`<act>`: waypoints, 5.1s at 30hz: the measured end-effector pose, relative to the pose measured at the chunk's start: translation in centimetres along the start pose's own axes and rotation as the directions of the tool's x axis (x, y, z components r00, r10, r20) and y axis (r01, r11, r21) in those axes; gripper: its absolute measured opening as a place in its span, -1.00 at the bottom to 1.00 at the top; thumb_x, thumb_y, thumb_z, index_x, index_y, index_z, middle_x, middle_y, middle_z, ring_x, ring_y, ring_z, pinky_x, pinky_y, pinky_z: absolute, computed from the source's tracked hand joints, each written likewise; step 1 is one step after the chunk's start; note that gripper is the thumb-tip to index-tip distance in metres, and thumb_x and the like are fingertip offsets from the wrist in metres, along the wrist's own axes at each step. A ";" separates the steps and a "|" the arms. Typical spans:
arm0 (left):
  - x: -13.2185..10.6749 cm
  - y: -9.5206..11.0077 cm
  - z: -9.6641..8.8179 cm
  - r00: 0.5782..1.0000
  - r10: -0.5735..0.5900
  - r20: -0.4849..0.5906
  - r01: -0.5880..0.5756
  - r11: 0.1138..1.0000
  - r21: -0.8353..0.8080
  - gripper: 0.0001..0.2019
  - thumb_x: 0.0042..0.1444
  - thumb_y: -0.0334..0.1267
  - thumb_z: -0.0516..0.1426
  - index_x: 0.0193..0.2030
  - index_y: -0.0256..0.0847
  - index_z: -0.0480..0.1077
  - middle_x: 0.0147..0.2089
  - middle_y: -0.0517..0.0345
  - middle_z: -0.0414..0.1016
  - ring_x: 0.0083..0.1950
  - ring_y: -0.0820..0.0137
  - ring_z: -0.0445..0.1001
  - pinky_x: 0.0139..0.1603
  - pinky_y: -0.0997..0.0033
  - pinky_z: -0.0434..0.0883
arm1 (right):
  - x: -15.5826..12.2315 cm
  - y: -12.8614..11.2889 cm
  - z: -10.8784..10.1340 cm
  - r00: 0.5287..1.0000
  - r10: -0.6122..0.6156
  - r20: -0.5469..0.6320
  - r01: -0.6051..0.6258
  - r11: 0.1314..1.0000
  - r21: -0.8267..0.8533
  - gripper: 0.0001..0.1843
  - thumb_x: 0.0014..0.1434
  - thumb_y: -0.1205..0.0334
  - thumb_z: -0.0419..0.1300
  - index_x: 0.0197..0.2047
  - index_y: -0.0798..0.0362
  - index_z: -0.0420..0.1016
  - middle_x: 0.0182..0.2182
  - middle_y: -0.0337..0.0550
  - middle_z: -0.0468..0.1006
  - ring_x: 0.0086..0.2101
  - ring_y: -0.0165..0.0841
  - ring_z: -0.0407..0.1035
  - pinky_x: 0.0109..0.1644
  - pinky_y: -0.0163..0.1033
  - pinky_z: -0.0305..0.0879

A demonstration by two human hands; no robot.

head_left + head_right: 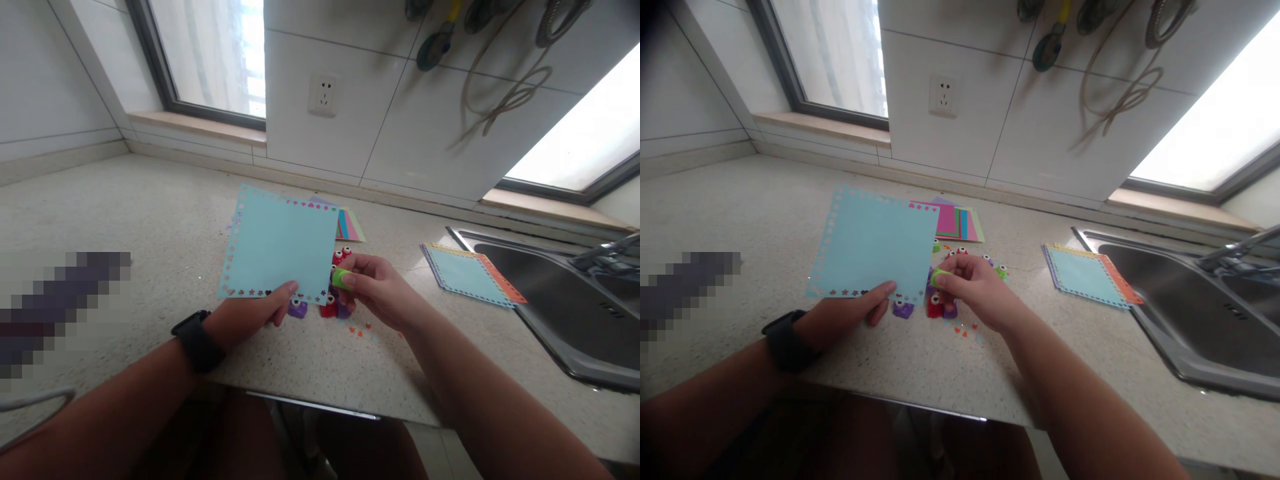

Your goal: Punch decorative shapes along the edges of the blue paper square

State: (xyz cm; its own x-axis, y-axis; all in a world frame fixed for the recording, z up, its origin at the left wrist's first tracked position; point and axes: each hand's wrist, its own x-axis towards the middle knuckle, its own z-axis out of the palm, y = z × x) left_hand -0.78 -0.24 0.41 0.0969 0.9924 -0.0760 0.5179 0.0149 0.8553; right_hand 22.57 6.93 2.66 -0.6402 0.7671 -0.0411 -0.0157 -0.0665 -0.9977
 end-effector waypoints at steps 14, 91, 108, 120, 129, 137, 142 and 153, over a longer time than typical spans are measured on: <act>0.3 -0.9 0.4 0.997 -0.015 -0.081 0.003 0.990 -0.144 -0.53 0.24 0.08 0.00 -0.63 -0.09 0.31 -0.60 0.24 0.36 -0.49 0.34 0.34 -0.24 0.28 0.34 | 1.1 -0.2 -3.8 0.878 -0.246 -0.411 -0.023 0.836 -0.549 -0.65 0.16 -0.07 0.29 -0.28 0.08 0.53 -0.40 -0.13 0.55 -0.42 -0.34 0.34 -0.33 -0.21 0.21; 1.2 -1.6 0.3 0.997 0.015 -0.075 -0.064 0.690 -0.721 -0.68 0.20 -0.07 0.22 -0.03 -0.23 0.58 -0.23 0.07 0.65 -0.26 0.30 0.54 -0.19 0.33 0.45 | -0.3 -0.9 -3.4 0.990 -0.130 -0.063 0.086 0.880 -0.466 -0.61 0.35 0.06 -0.01 -0.48 0.05 0.30 -0.56 -0.23 0.36 -0.51 -0.40 0.24 -0.39 -0.24 0.18; 1.0 -1.8 0.1 0.999 0.036 -0.035 -0.051 0.779 -0.625 -0.71 0.11 -0.01 0.26 -0.28 -0.24 0.54 -0.53 0.24 0.36 -0.50 0.43 0.31 -0.49 0.47 0.27 | 0.0 -0.1 -2.9 0.984 -0.130 -0.119 0.102 0.970 -0.222 -0.65 0.30 0.00 0.06 -0.44 0.04 0.29 -0.55 -0.32 0.18 -0.54 -0.43 0.11 -0.47 -0.27 0.08; 1.0 -2.1 0.1 0.998 0.044 0.044 -0.009 0.799 -0.601 -0.67 0.11 0.02 0.25 -0.41 -0.25 0.47 -0.53 0.28 0.30 -0.51 0.50 0.18 -0.48 0.50 0.13 | 0.2 0.7 -3.5 0.979 -0.163 -0.124 0.135 0.969 -0.204 -0.64 0.34 -0.01 0.04 -0.37 0.06 0.37 -0.52 -0.29 0.25 -0.51 -0.41 0.16 -0.43 -0.26 0.11; 0.8 -1.9 0.1 0.996 0.057 0.074 -0.005 0.821 -0.570 -0.64 0.13 0.04 0.24 -0.44 -0.24 0.44 -0.54 0.28 0.26 -0.51 0.50 0.14 -0.47 0.49 0.09 | 0.3 0.6 -3.4 0.979 -0.161 -0.124 0.135 0.972 -0.191 -0.65 0.33 0.00 0.04 -0.36 0.07 0.38 -0.51 -0.29 0.26 -0.51 -0.41 0.16 -0.43 -0.26 0.11; 0.9 -1.8 0.1 0.995 0.059 0.081 -0.004 0.831 -0.557 -0.64 0.11 0.04 0.25 -0.47 -0.25 0.44 -0.55 0.28 0.29 -0.51 0.50 0.16 -0.48 0.50 0.11 | 0.3 0.7 -3.5 0.980 -0.157 -0.123 0.133 0.974 -0.182 -0.65 0.34 0.00 0.04 -0.32 0.08 0.42 -0.50 -0.27 0.28 -0.50 -0.41 0.16 -0.42 -0.26 0.11; 0.9 -1.9 0.1 0.993 0.046 0.113 0.029 0.813 -0.582 -0.65 0.10 0.03 0.26 -0.47 -0.24 0.46 -0.56 0.29 0.32 -0.52 0.50 0.17 -0.48 0.50 0.13 | 0.4 0.9 -3.6 0.978 -0.160 -0.133 0.138 0.977 -0.163 -0.66 0.32 -0.01 0.06 -0.31 0.08 0.44 -0.48 -0.26 0.32 -0.50 -0.40 0.17 -0.41 -0.25 0.12; 0.8 -1.6 -0.2 0.989 0.092 0.116 -0.017 0.848 -0.530 -0.67 0.14 -0.01 0.24 -0.49 -0.21 0.49 -0.55 0.28 0.36 -0.50 0.47 0.21 -0.40 0.46 0.24 | 0.6 1.1 -3.7 0.966 -0.191 -0.174 0.159 0.970 -0.183 -0.66 0.32 0.02 0.08 -0.40 0.05 0.39 -0.52 -0.29 0.27 -0.49 -0.40 0.17 -0.40 -0.27 0.11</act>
State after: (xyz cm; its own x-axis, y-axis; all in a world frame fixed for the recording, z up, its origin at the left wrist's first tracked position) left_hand -1.72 0.54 -0.92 0.2423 0.9686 -0.0559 -0.0127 0.0607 0.9981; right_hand 25.05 9.66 1.32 -0.4818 0.8648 0.1413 0.0238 0.1740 -0.9845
